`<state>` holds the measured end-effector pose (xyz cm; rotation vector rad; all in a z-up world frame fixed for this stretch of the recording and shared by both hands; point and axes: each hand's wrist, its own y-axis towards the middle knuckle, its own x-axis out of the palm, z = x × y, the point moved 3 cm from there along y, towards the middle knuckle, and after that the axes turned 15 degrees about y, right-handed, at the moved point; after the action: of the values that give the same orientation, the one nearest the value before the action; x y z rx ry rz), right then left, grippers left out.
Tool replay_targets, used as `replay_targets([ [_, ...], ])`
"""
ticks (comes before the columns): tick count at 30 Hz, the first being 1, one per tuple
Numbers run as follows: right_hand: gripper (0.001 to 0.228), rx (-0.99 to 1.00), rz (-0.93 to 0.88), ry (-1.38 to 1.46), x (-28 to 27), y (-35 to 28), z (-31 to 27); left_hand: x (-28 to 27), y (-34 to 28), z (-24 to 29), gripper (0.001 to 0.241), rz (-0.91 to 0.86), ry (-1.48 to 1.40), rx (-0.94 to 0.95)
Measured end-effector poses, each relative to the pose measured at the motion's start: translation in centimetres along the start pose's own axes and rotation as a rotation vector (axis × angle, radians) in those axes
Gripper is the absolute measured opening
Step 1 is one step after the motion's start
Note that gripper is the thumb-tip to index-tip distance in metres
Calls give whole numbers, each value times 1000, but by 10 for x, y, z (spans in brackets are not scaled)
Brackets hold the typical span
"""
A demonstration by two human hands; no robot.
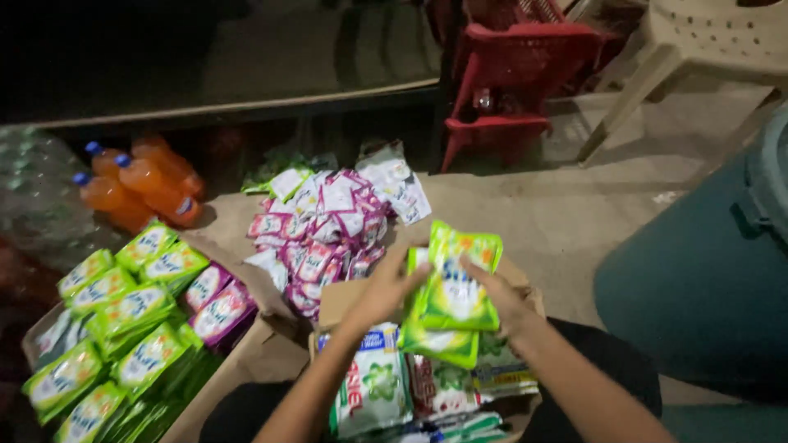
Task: Sorting, folding, and packing various detergent sachets into a cardboard box.
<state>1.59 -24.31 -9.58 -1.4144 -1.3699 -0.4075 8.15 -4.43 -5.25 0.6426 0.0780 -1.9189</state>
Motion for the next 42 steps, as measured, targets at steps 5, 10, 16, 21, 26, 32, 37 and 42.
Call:
replay_targets([
  [5,44,-146,148,-289,-1,-1,17,15,-14,-6,47,-108,-225,-179],
  [10,50,-126,9,-623,16,-9,24,18,-29,-14,31,43,-263,-211],
  [16,50,-236,-207,-1066,34,-24,10,-17,-30,34,22,212,-238,-199],
  [21,41,-283,-159,-1095,17,-24,14,-17,-20,-5,31,366,-480,-233],
  [26,33,-456,-80,-841,35,-34,3,-1,-28,1,83,90,-263,-75],
  [32,44,-693,90,-728,36,-42,-1,-3,-34,24,34,37,-146,-252],
  [37,26,-832,-86,-947,67,-53,0,-2,-33,18,19,117,-193,-251],
  [42,31,-772,15,-1122,64,-50,0,-3,-33,22,27,49,-121,-235],
])
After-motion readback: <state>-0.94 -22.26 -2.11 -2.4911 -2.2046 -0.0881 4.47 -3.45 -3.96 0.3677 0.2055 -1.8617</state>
